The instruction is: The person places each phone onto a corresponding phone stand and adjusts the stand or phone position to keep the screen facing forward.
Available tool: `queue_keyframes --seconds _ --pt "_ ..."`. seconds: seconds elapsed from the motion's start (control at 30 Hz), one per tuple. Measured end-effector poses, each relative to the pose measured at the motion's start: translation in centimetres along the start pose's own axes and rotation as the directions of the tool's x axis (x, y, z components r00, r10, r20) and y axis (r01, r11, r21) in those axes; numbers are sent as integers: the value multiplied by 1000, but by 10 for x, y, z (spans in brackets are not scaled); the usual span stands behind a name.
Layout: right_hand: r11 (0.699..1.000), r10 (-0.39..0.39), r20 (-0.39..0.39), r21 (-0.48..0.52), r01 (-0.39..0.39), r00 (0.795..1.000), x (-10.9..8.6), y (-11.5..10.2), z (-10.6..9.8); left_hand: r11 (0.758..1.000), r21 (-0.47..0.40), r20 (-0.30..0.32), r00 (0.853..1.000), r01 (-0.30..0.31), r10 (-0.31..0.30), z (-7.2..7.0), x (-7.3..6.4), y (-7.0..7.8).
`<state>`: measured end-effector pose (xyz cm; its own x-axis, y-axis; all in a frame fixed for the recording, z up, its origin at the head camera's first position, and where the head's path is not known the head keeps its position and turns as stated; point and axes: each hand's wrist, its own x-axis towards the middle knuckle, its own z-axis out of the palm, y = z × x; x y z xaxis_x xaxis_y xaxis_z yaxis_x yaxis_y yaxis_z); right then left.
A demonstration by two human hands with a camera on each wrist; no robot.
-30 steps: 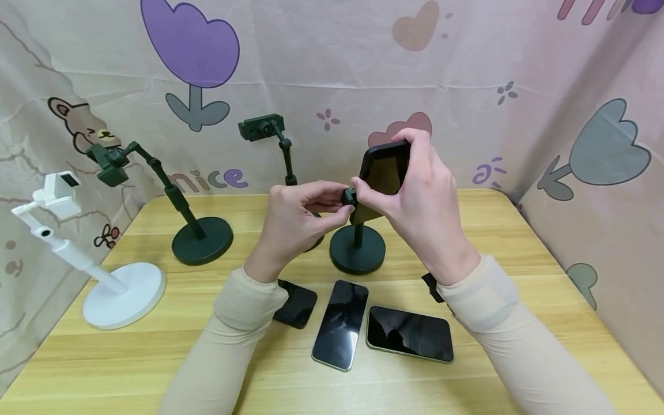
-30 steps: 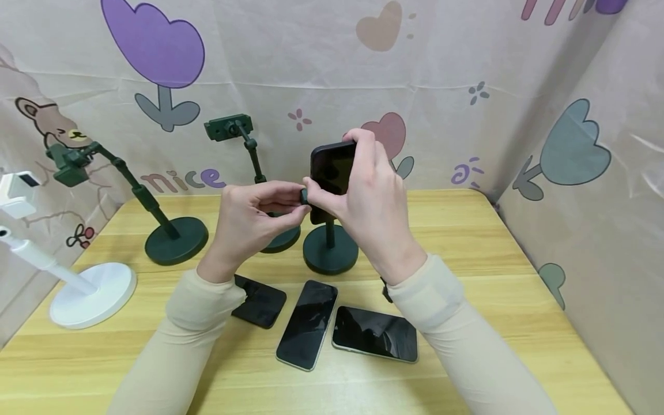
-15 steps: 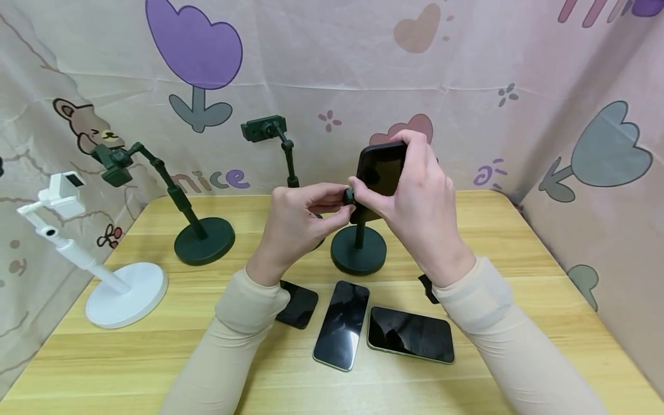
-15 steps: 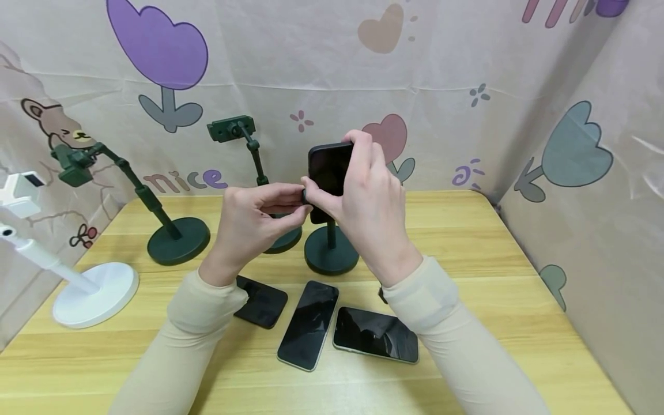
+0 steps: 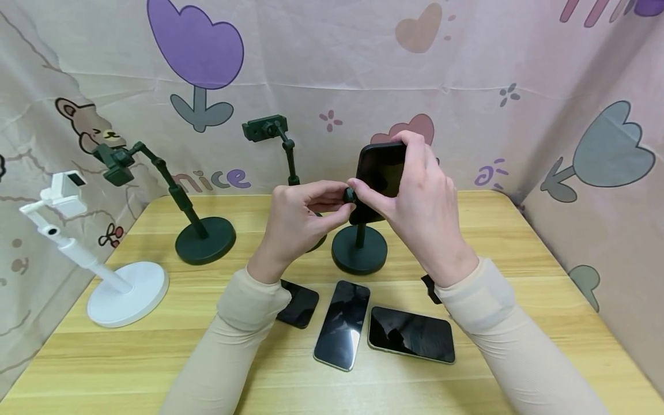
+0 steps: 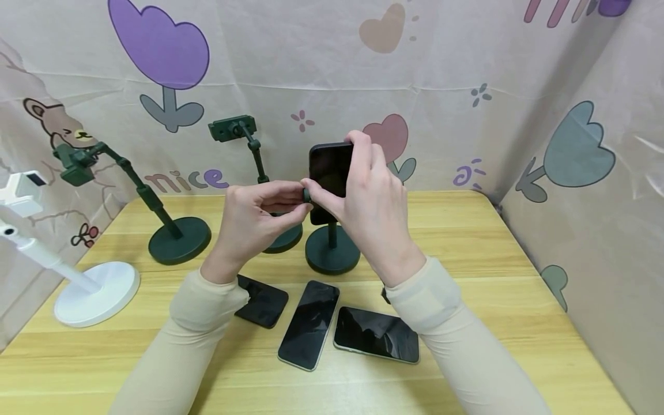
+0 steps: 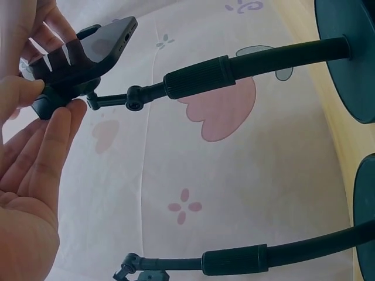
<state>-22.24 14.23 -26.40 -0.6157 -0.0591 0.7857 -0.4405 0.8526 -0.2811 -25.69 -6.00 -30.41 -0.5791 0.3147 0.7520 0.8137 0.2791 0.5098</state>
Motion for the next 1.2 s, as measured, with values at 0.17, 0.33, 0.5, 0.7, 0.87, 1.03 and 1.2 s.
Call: queue_keyframes --seconds 0.17,0.33,0.5,0.7,0.87,1.03,1.2 --pt "999 -10 -7 -38 9 1000 -3 3 1 1000 -21 -6 1000 6 -6 1 0 -2" --pt "997 -16 -17 -75 14 1000 -6 6 3 999 -42 -5 1000 11 -11 2 0 -2" --pt "997 -28 -18 -68 27 999 -7 8 4 999 -50 -8 1000 11 -12 2 0 -1" --pt "998 -36 -4 -59 36 999 -8 10 3 997 -68 -7 1000 23 -23 2 0 -2" --pt "998 -47 16 -37 48 999 -9 14 3 995 -93 -6 999 46 -47 2 0 -3" --pt "998 -67 38 21 67 997 -10 18 2 990 -116 1 997 80 -80 1 0 -4" --pt "995 -84 64 66 79 994 -11 22 0 986 -117 8 993 119 -119 0 1 -4"
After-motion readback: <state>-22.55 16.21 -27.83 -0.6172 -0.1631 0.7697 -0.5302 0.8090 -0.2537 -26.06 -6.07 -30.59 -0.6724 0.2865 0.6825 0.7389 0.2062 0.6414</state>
